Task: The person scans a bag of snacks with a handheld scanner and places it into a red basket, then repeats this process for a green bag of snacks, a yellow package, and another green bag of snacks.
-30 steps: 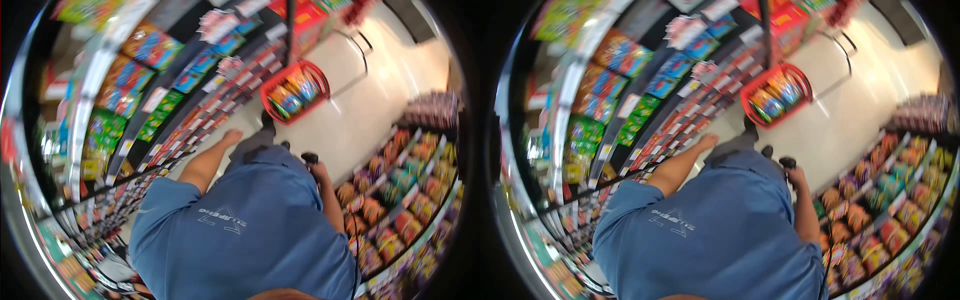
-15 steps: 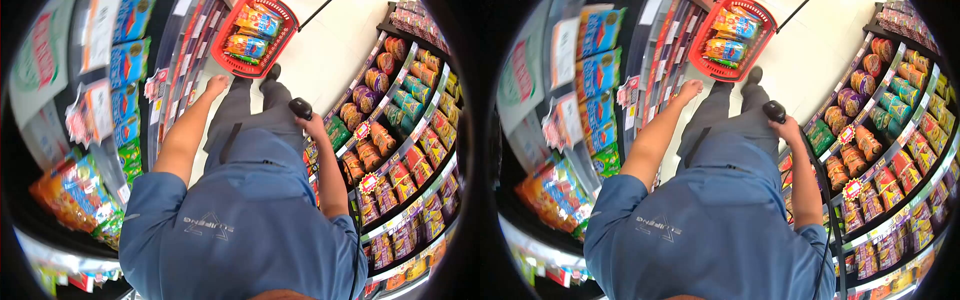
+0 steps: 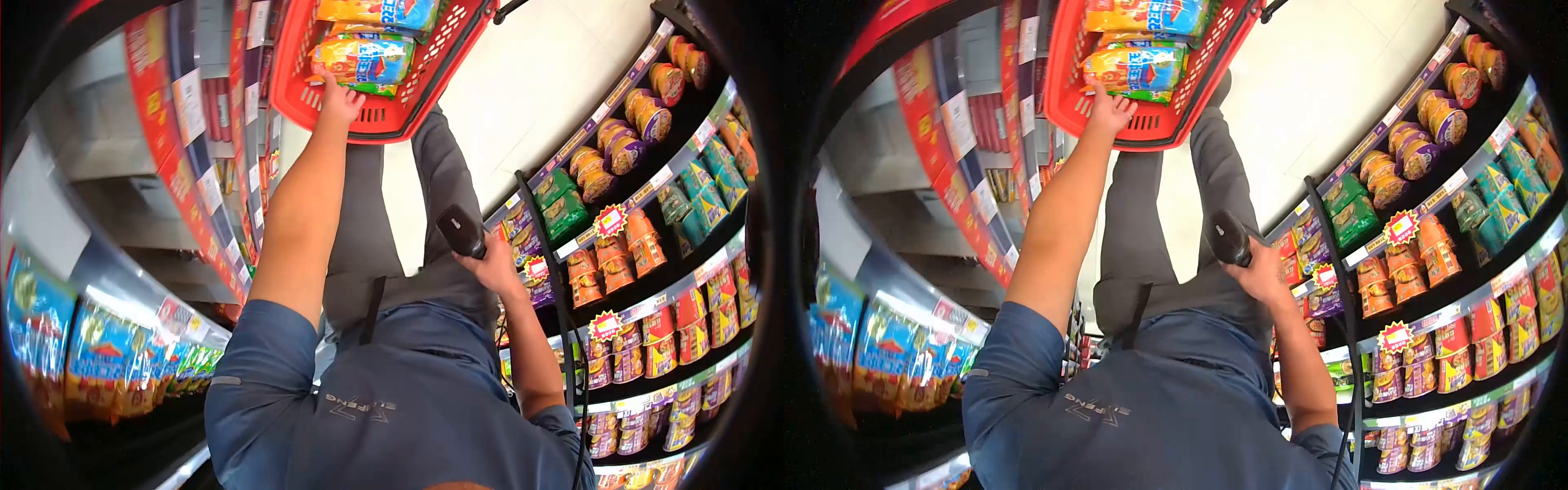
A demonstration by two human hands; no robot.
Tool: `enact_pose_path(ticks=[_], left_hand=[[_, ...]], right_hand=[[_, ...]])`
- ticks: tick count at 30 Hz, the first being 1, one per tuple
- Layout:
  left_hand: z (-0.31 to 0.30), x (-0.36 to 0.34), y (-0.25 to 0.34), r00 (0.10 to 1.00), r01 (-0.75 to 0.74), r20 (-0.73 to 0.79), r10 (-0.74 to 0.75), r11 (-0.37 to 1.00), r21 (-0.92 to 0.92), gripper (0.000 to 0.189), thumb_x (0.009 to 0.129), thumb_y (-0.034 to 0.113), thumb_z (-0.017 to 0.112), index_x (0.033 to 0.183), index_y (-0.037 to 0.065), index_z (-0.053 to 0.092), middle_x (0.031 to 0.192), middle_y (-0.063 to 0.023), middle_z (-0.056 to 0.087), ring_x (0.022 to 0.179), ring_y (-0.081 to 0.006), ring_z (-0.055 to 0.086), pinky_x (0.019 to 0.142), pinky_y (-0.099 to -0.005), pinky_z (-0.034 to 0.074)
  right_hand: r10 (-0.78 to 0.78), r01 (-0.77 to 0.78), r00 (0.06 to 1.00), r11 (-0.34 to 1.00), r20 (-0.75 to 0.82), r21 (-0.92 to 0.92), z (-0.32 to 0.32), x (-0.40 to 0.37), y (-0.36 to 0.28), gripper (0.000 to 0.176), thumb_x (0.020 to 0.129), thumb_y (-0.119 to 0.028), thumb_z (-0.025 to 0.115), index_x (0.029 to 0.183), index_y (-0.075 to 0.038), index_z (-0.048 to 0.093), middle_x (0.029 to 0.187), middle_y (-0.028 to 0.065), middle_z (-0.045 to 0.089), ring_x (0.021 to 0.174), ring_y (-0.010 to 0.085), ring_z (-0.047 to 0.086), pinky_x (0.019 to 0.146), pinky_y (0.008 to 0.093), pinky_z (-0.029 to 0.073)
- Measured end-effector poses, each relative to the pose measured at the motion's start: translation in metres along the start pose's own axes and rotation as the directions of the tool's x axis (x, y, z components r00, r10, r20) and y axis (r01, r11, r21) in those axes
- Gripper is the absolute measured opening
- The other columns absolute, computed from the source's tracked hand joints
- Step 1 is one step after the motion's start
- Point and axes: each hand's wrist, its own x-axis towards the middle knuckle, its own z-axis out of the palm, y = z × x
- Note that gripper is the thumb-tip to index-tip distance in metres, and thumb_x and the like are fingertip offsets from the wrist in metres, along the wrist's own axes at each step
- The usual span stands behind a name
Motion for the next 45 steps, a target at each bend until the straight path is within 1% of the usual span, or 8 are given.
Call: enact_pose_path(ticks=[20,25,29,30,32,34,37,45], left_hand=[[0.028,-0.083,-0.004,0.822,-0.535,0.103,0.56,0.821,-0.199,0.05,0.095,0.027,0.06,0.133,-0.002,0.045,0.131,-0.0113,0.054,0.116,-0.0183,0.055,0.097,-0.0314,0.045],[-0.002,-0.219,0.022,0.567,-0.658,0.495,0.658,0.724,-0.209,0.061,0.094,0.047,0.054,0.132,0.0,0.045,0.131,-0.0118,0.054,0.117,-0.0208,0.055,0.1,-0.036,0.045],[0.001,-0.346,0.052,0.583,-0.517,0.448,0.678,0.735,-0.439,0.086,0.083,0.079,0.03,0.123,0.005,0.051,0.111,-0.0129,0.062,0.104,-0.0278,0.062,0.095,-0.0423,0.048],[-0.012,-0.341,0.059,0.299,-0.233,0.739,0.604,0.797,-0.557,0.088,0.077,0.086,0.032,0.106,0.006,0.055,0.088,-0.0124,0.065,0.085,-0.0277,0.065,0.083,-0.0416,0.051],[0.009,-0.42,0.075,0.017,-0.243,0.854,0.52,0.831,-0.501,0.075,0.078,0.084,0.036,0.084,0.01,0.049,0.064,-0.0055,0.053,0.061,-0.0201,0.049,0.064,-0.0344,0.04],[0.018,-0.485,0.08,-0.106,-0.252,0.877,0.469,0.84,-0.48,0.068,0.084,0.077,0.038,0.085,0.01,0.049,0.062,-0.0034,0.054,0.058,-0.0191,0.051,0.065,-0.034,0.042],[0.031,-0.538,0.081,-0.54,-0.137,0.766,0.348,0.862,-0.488,0.023,0.099,0.029,0.048,0.086,0.011,0.052,0.065,-0.0018,0.062,0.06,-0.015,0.06,0.064,-0.0298,0.048],[0.031,-0.619,0.079,-0.9,-0.232,0.435,-0.013,0.861,-0.454,0.008,0.096,0.014,0.051,0.091,0.01,0.055,0.08,-0.0053,0.07,0.075,-0.0199,0.067,0.077,-0.0342,0.051]], right_hand=[[-0.065,0.067,0.997,0.996,0.034,-0.065,-0.035,-0.008,-0.023,0.045,0.071,-0.026,0.077,0.109,-0.006,0.064,0.093,0.0202,0.069,0.092,0.0384,0.065,0.083,0.0432,0.051],[-0.123,0.12,0.992,0.988,-0.023,-0.094,-0.059,-0.05,-0.024,0.047,0.07,-0.026,0.077,0.11,-0.006,0.064,0.09,0.0212,0.068,0.09,0.0386,0.065,0.081,0.0431,0.051],[-0.265,0.264,0.956,0.964,-0.129,-0.024,-0.086,-0.094,-0.028,0.047,0.07,-0.026,0.078,0.11,-0.005,0.065,0.086,0.0189,0.07,0.085,0.0324,0.068,0.079,0.0389,0.052],[-0.32,0.328,0.932,0.945,-0.171,0.015,-0.091,-0.106,-0.029,0.045,0.07,-0.025,0.079,0.108,-0.004,0.066,0.086,0.0175,0.07,0.083,0.028,0.07,0.078,0.0364,0.052],[-0.424,0.447,0.89,0.883,-0.165,0.143,-0.113,-0.149,-0.052,0.037,0.073,-0.015,0.077,0.104,0.001,0.066,0.086,0.011,0.071,0.079,0.0137,0.066,0.076,0.0305,0.051],[-0.508,0.529,0.848,0.817,-0.148,0.227,-0.128,-0.189,-0.066,0.034,0.073,-0.012,0.078,0.102,0.003,0.066,0.088,0.0077,0.071,0.079,0.0105,0.062,0.076,0.0285,0.05],[-0.607,0.62,0.776,0.679,-0.173,0.393,-0.145,-0.261,-0.096,0.037,0.068,-0.006,0.081,0.1,0.003,0.066,0.089,0.005,0.07,0.082,0.0095,0.06,0.079,0.0274,0.049],[-0.892,0.838,0.45,0.438,0.043,0.325,-0.158,-0.348,-0.116,0.028,0.069,-0.003,0.08,0.093,0.003,0.067,0.083,0.0071,0.07,0.077,0.01,0.062,0.073,0.0277,0.051]])
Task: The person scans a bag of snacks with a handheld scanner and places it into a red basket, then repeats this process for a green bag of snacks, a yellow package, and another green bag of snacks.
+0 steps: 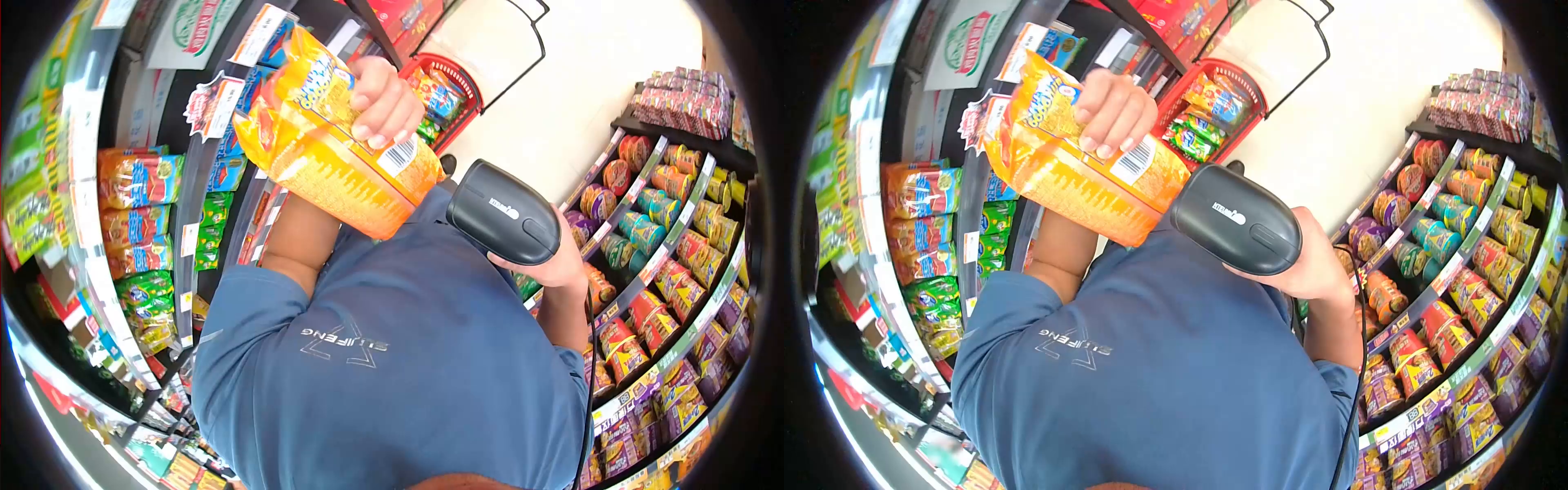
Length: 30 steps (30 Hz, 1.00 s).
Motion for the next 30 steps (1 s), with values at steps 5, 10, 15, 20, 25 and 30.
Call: enact_pose_path(ticks=[5,10,15,20,25,30], left_hand=[[0.033,-0.012,-0.008,0.995,0.025,-0.099,-0.021,0.999,0.037,0.01,0.095,0.021,0.054,0.093,0.011,0.055,0.081,-0.0047,0.07,0.076,-0.0205,0.067,0.08,-0.0344,0.047],[0.056,-0.024,-0.006,0.968,-0.03,-0.246,0.056,0.993,0.111,0.013,0.095,0.025,0.055,0.092,0.012,0.053,0.077,-0.003,0.068,0.075,-0.0194,0.064,0.078,-0.034,0.046],[0.077,-0.046,-0.012,0.858,-0.122,-0.464,0.22,0.965,0.232,0.019,0.095,0.031,0.052,0.09,0.013,0.051,0.071,0.0004,0.061,0.069,-0.0176,0.059,0.079,-0.0334,0.043],[0.105,-0.096,-0.039,0.549,-0.328,-0.781,0.298,0.936,0.127,0.04,0.089,0.039,0.059,0.111,0.006,0.053,0.093,-0.0081,0.06,0.092,-0.0246,0.058,0.092,-0.0394,0.046],[0.12,-0.122,-0.055,0.364,-0.377,-0.881,0.302,0.913,0.157,0.037,0.091,0.029,0.057,0.117,0.002,0.059,0.103,-0.012,0.063,0.098,-0.0268,0.06,0.094,-0.0431,0.048],[0.133,-0.13,-0.072,0.2,-0.35,-0.922,0.332,0.903,0.25,0.033,0.092,0.031,0.054,0.111,0.006,0.061,0.091,-0.0104,0.063,0.087,-0.0288,0.063,0.087,-0.0457,0.05]], right_hand=[[0.062,-0.061,0.998,0.997,0.012,-0.052,0.01,0.0,-0.002,0.036,0.069,-0.003,0.08,0.102,0.003,0.065,0.091,0.0062,0.07,0.082,0.0093,0.06,0.079,0.0272,0.049],[0.147,-0.144,0.988,0.987,0.038,-0.067,0.01,0.009,0.004,0.04,0.069,-0.001,0.079,0.106,0.002,0.064,0.096,0.0059,0.069,0.087,0.0106,0.061,0.081,0.0286,0.049],[0.135,-0.132,0.989,0.99,0.065,-0.05,0.007,0.022,0.012,0.044,0.07,-0.001,0.079,0.11,0.002,0.063,0.102,0.0063,0.068,0.092,0.0116,0.06,0.085,0.0289,0.048],[0.199,-0.191,0.973,0.978,0.115,-0.08,0.007,0.029,0.02,0.046,0.071,-0.001,0.078,0.113,0.003,0.061,0.104,0.0069,0.067,0.096,0.0124,0.059,0.089,0.0291,0.046],[0.22,-0.213,0.965,0.975,0.144,-0.062,0.01,0.031,0.033,0.045,0.074,-0.001,0.076,0.115,0.004,0.06,0.103,0.006,0.067,0.093,0.0117,0.059,0.085,0.0276,0.047],[0.267,-0.26,0.952,0.964,0.147,-0.062,0.01,0.024,0.045,0.041,0.074,0.0,0.075,0.112,0.003,0.06,0.09,0.0038,0.065,0.069,0.007,0.055,0.057,0.0229,0.046]])
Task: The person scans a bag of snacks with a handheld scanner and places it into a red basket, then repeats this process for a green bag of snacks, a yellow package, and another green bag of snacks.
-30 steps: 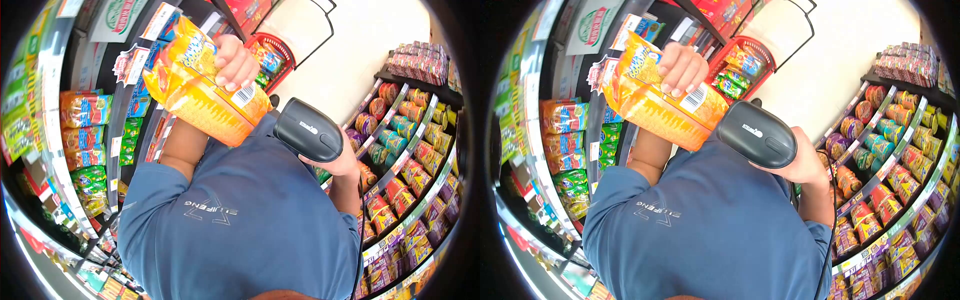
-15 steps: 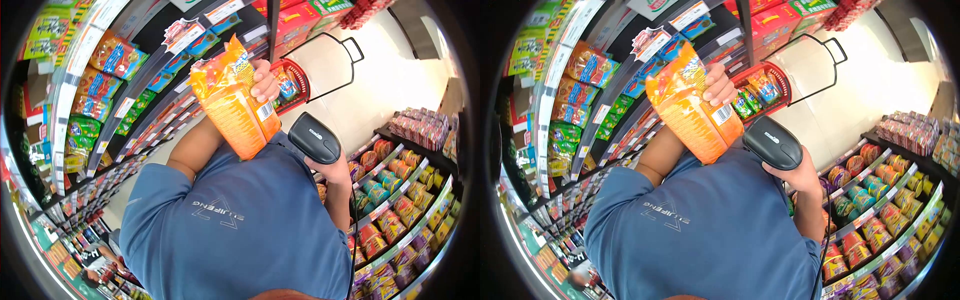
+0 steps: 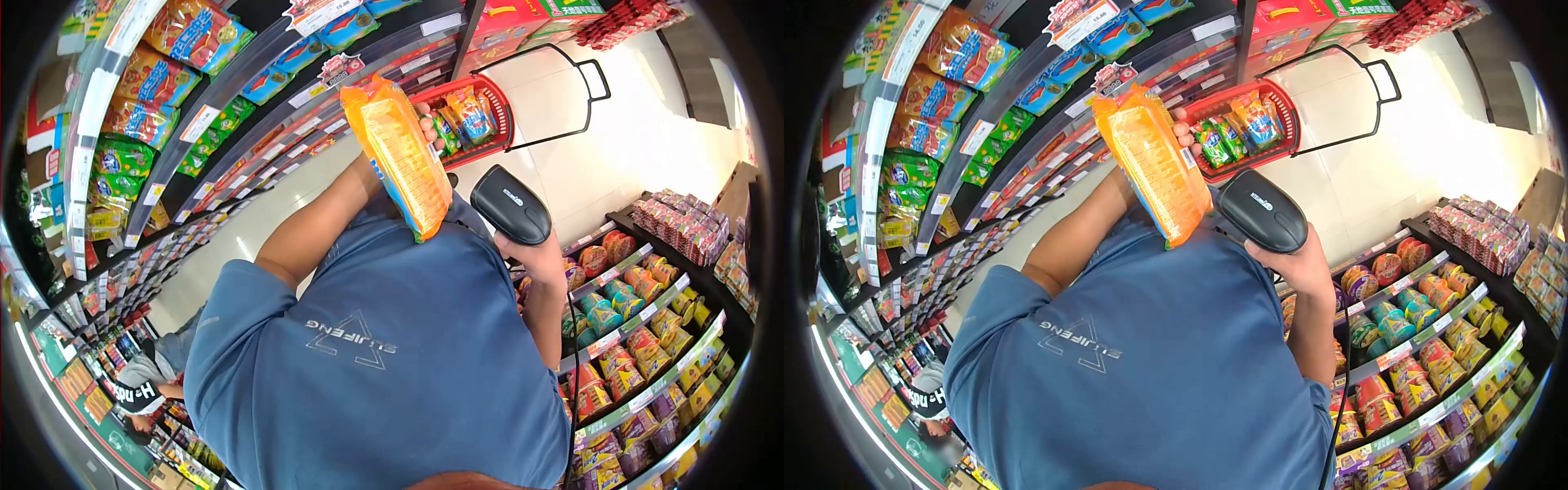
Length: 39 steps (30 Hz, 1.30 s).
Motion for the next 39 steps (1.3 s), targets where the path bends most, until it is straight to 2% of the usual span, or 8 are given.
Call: enact_pose_path(ticks=[2,5,7,10,21,26,30,39], left_hand=[[-0.016,0.0,0.001,1.0,-0.01,-0.018,0.011,1.0,0.026,0.031,0.09,0.036,0.056,0.102,0.007,0.061,0.083,-0.0088,0.061,0.082,-0.0288,0.063,0.077,-0.0444,0.052],[0.025,0.004,0.012,0.861,-0.046,-0.481,0.164,0.967,0.249,0.032,0.094,0.041,0.05,0.095,0.011,0.059,0.088,-0.0089,0.063,0.081,-0.0244,0.064,0.07,-0.0427,0.055],[0.049,0.008,0.008,0.801,-0.063,-0.543,0.251,0.938,0.34,0.054,0.095,0.056,0.043,0.114,0.008,0.058,0.104,-0.0125,0.066,0.096,-0.0269,0.066,0.087,-0.046,0.054],[0.071,0.004,0.006,0.877,0.001,-0.443,0.187,0.921,0.39,0.084,0.087,0.074,0.03,0.136,0.007,0.044,0.131,-0.0135,0.056,0.119,-0.0259,0.056,0.101,-0.0449,0.046],[0.03,0.003,0.028,0.969,0.203,-0.219,-0.115,0.874,0.441,0.094,0.077,0.08,0.041,0.137,0.008,0.04,0.136,-0.0148,0.051,0.124,-0.0276,0.052,0.102,-0.0473,0.045],[-0.01,-0.009,0.046,0.955,0.293,-0.181,-0.237,0.856,0.427,0.088,0.07,0.044,0.081,0.137,0.005,0.039,0.134,-0.0132,0.051,0.124,-0.0259,0.051,0.105,-0.044,0.042],[-0.019,-0.021,0.064,0.939,0.33,-0.246,-0.24,0.83,0.449,0.058,0.08,0.014,0.077,0.129,0.005,0.047,0.124,-0.0116,0.059,0.115,-0.024,0.058,0.1,-0.0417,0.048],[-0.022,0.005,0.097,0.982,0.137,-0.185,-0.037,0.816,0.562,0.049,0.08,0.008,0.075,0.123,0.004,0.052,0.117,-0.011,0.063,0.109,-0.0228,0.062,0.096,-0.0398,0.05]], right_hand=[[-0.05,0.051,0.999,0.996,-0.017,0.068,0.001,-0.002,0.007,0.042,0.074,0.001,0.074,0.113,0.003,0.059,0.086,0.0038,0.064,0.063,0.0075,0.055,0.053,0.0234,0.045],[-0.013,0.015,1.0,0.996,-0.028,0.091,-0.006,-0.003,0.014,0.045,0.074,0.002,0.074,0.115,0.003,0.057,0.085,0.0043,0.064,0.065,0.0085,0.057,0.054,0.0237,0.045],[-0.032,0.035,0.999,0.996,-0.035,0.082,-0.005,-0.003,0.015,0.044,0.074,0.001,0.074,0.115,0.003,0.057,0.082,0.0049,0.063,0.063,0.0097,0.057,0.053,0.0241,0.045],[-0.083,0.088,0.989,0.996,-0.125,0.034,-0.002,-0.007,0.017,0.038,0.079,-0.003,0.068,0.114,0.006,0.055,0.069,0.0059,0.056,0.058,0.0127,0.051,0.057,0.0269,0.042],[-0.172,0.215,0.93,0.971,-0.326,0.1,0.037,-0.015,0.03,0.038,0.081,-0.014,0.071,0.108,0.007,0.056,0.063,0.0066,0.056,0.053,0.0133,0.052,0.053,0.0255,0.04],[-0.162,0.221,0.915,0.968,-0.37,0.121,0.072,-0.006,0.036,0.037,0.082,-0.014,0.07,0.109,0.008,0.055,0.064,0.0053,0.055,0.054,0.0132,0.051,0.053,0.0252,0.04],[-0.13,0.2,0.916,0.968,-0.38,0.151,0.099,-0.005,0.043,0.036,0.082,-0.014,0.07,0.108,0.007,0.056,0.066,0.004,0.055,0.054,0.0127,0.051,0.053,0.0248,0.039],[-0.105,0.241,0.863,0.946,-0.494,0.219,0.129,-0.006,0.059,0.032,0.082,-0.01,0.068,0.107,0.007,0.057,0.066,0.0043,0.055,0.055,0.013,0.051,0.053,0.0249,0.04]])
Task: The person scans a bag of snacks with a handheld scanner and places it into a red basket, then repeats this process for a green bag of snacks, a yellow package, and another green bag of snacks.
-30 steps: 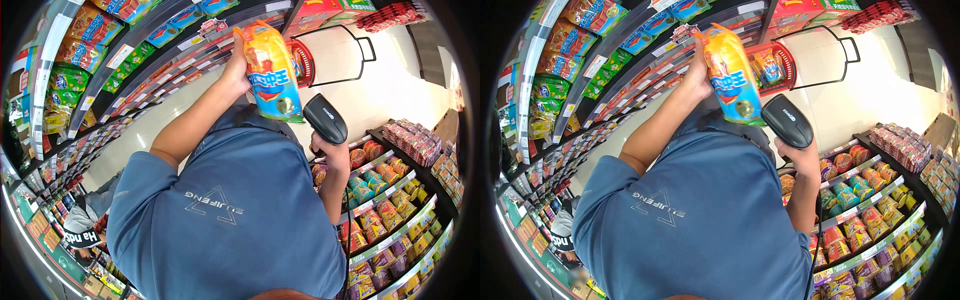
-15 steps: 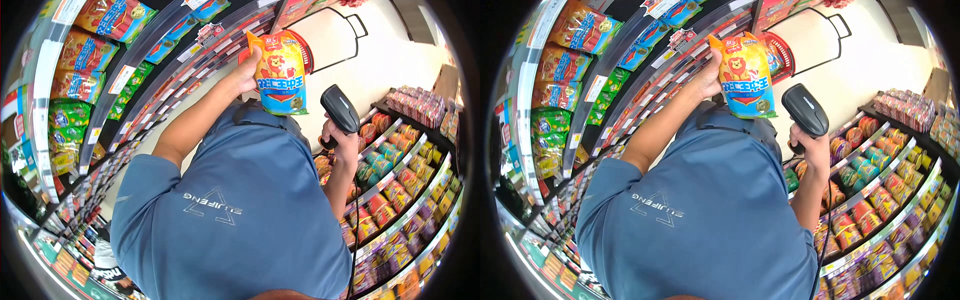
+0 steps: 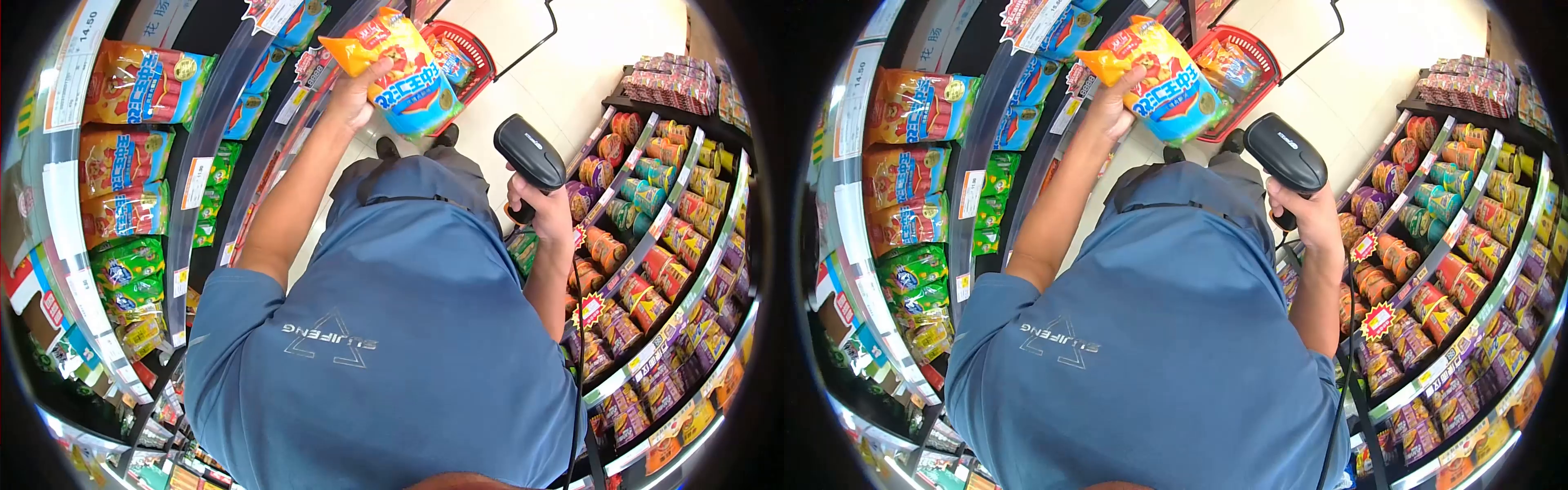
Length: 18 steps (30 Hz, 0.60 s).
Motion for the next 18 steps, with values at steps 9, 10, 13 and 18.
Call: enact_pose_path(ticks=[9,10,13,18], left_hand=[[0.04,0.053,0.042,0.9,-0.421,0.023,0.436,0.852,0.31,0.046,0.08,0.001,0.073,0.121,0.003,0.054,0.116,-0.0091,0.063,0.107,-0.0189,0.062,0.094,-0.0346,0.05],[0.043,0.058,0.044,0.868,-0.475,0.061,0.493,0.79,0.386,0.046,0.079,0.0,0.073,0.121,0.003,0.054,0.115,-0.0089,0.063,0.106,-0.0183,0.062,0.093,-0.0335,0.05],[0.05,0.072,0.045,0.841,-0.497,0.061,0.537,0.725,0.476,0.045,0.078,0.001,0.074,0.119,0.001,0.056,0.114,-0.0085,0.064,0.104,-0.0174,0.063,0.092,-0.0316,0.049],[0.069,0.084,0.047,0.786,-0.541,0.103,0.609,0.599,0.59,0.044,0.077,0.002,0.076,0.118,-0.002,0.058,0.111,-0.0081,0.066,0.101,-0.0156,0.063,0.091,-0.0297,0.048]], right_hand=[[0.0,0.001,0.999,1.0,0.042,-0.024,-0.03,0.038,-0.016,0.028,0.082,-0.008,0.068,0.106,0.004,0.06,0.067,0.0041,0.056,0.055,0.0124,0.052,0.053,0.025,0.04],[0.013,-0.011,0.999,0.999,0.047,-0.043,-0.036,0.043,-0.021,0.028,0.082,-0.008,0.068,0.106,0.004,0.06,0.066,0.0041,0.056,0.055,0.0123,0.052,0.053,0.0249,0.04],[0.006,-0.002,0.998,0.998,0.07,-0.068,-0.053,0.06,-0.04,0.028,0.082,-0.009,0.069,0.106,0.004,0.061,0.065,0.0039,0.056,0.055,0.0116,0.051,0.054,0.0251,0.039],[0.009,0.001,0.994,0.996,0.105,-0.094,-0.08,0.085,-0.055,0.028,0.083,-0.011,0.069,0.106,0.003,0.061,0.064,0.003,0.056,0.054,0.0105,0.051,0.054,0.0247,0.039]])
